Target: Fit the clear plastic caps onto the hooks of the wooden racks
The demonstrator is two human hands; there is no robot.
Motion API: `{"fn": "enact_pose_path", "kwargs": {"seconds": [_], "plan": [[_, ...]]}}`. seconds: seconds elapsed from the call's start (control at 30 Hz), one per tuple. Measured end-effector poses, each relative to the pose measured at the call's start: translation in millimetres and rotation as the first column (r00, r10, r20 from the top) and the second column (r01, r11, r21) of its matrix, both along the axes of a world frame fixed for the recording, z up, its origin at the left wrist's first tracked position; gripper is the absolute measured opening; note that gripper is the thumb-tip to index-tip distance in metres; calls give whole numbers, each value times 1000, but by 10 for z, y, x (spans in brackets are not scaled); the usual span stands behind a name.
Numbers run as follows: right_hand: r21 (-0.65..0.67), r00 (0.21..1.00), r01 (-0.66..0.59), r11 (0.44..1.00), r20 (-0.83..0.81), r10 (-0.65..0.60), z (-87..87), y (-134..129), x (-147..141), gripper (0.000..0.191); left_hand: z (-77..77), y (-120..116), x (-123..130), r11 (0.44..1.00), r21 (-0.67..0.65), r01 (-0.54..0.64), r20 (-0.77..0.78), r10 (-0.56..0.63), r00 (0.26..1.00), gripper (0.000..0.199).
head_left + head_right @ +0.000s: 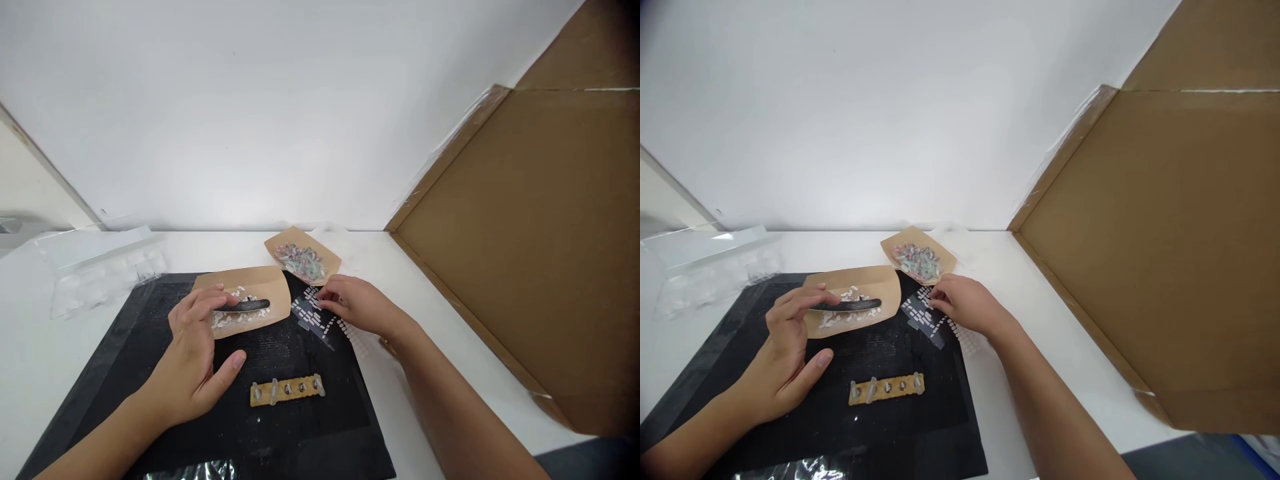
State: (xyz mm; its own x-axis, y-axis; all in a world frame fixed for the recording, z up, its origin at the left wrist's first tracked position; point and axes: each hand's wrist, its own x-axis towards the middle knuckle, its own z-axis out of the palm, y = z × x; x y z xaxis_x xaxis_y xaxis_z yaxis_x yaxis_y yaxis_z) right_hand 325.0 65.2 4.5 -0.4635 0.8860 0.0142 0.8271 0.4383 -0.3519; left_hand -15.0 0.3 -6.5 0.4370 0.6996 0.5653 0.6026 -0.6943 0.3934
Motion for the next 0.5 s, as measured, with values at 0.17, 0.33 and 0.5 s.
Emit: {"fn": "enact_pose_path", "kwargs": {"seconds": [0.17,0.33,0.5], "plan": [[-23,1000,14,1000,28,-13,-25,-26,0,30,-4,-11,-1,1000,-2,-1,-15,1,1000,64],[-50,998,-8,999,57,11,50,-86,-41,34,-20,-20,-13,1000,-4,-2,-42,2,999,50],[1,996,-24,1000,84,23,68,-106,-115,31,-71,12,-34,1000,-2,-10,-45,10,999,48]]}}
